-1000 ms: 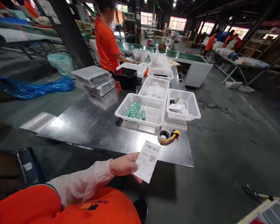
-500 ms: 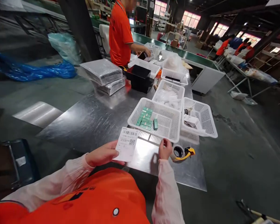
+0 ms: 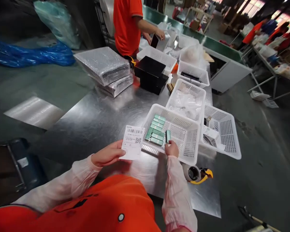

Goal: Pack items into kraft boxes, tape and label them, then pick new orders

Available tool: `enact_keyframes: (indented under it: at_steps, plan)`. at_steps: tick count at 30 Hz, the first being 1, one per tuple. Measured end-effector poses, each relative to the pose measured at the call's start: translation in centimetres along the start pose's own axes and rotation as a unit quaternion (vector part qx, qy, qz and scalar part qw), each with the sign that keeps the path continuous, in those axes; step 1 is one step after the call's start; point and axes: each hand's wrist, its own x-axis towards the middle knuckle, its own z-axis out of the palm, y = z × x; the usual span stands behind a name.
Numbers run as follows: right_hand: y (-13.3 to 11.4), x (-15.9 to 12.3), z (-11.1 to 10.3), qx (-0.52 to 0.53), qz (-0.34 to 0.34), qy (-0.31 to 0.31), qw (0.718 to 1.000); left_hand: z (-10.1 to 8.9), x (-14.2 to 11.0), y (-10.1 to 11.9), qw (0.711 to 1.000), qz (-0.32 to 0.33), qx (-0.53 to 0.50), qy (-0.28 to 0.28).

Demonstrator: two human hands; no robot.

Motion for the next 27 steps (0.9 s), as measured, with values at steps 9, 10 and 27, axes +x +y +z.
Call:
enact_keyframes:
  at_steps: [9, 10, 27]
  plan:
    - [-1.0, -0.3, -0.5, -0.071, 0.042, -0.033, 0.996, -0.4, 2.6, 0.9, 1.000, 0.005, -0.016, -0.021]
    - [-1.1, -0.3, -0.5, -0.075, 0.044, -0.033, 0.996, -0.5, 2.7, 1.0, 0.999, 0.008, -0.018, -0.026]
    - [-1.1, -0.2, -0.4, -0.116, 0.053, -0.044, 0.991, -1.1, 2.8, 1.1, 0.999, 0.007, -0.034, -0.037]
